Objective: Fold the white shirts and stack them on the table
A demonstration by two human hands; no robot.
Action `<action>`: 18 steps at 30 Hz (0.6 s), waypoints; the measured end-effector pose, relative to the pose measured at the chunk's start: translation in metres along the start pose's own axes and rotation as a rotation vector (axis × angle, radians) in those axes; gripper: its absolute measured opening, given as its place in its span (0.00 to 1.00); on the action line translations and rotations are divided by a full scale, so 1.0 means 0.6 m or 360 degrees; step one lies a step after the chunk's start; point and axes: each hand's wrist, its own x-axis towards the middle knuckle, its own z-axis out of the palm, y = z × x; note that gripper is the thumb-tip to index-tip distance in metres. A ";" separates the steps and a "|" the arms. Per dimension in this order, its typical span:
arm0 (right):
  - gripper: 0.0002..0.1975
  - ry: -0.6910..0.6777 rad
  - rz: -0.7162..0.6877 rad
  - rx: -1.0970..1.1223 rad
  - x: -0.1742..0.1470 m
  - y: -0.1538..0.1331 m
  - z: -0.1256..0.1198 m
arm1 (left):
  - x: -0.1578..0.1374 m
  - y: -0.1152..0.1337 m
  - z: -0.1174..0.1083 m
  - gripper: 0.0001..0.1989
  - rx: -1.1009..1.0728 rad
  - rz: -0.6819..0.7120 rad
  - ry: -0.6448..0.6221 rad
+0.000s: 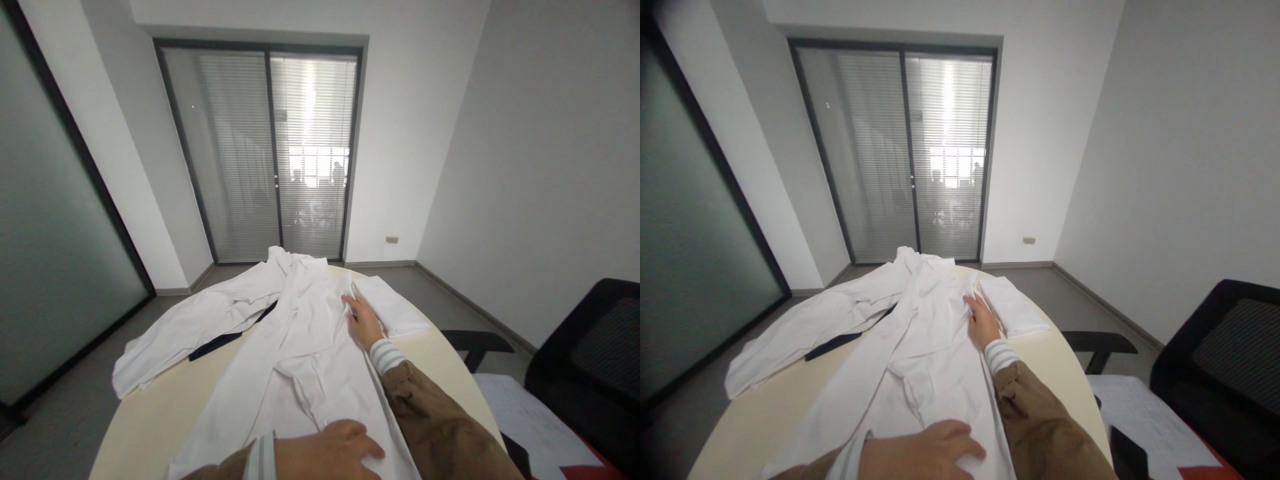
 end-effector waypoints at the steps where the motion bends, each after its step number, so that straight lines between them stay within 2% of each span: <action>1: 0.34 -0.0024 -0.0030 -0.0007 0.000 -0.004 -0.002 | -0.003 0.002 0.000 0.14 0.0031 -0.0069 0.0067; 4: 0.36 -0.0079 -0.0075 -0.0041 -0.001 -0.014 -0.011 | -0.011 0.004 -0.001 0.15 0.0006 -0.0141 0.0017; 7: 0.36 -0.0076 -0.0085 -0.0080 0.000 -0.021 -0.024 | -0.018 0.006 -0.010 0.17 -0.0042 0.0043 -0.0142; 9: 0.37 -0.0067 -0.0086 -0.0102 0.001 -0.024 -0.036 | -0.026 0.009 -0.017 0.18 -0.0032 0.0074 -0.0166; 14: 0.39 -0.0122 -0.0058 -0.0182 0.003 -0.018 -0.077 | -0.041 0.010 -0.008 0.14 0.0071 -0.0241 -0.0105; 18: 0.40 -0.0236 -0.0072 -0.0298 0.005 0.000 -0.111 | -0.037 0.009 0.023 0.12 0.0051 -0.0223 -0.0074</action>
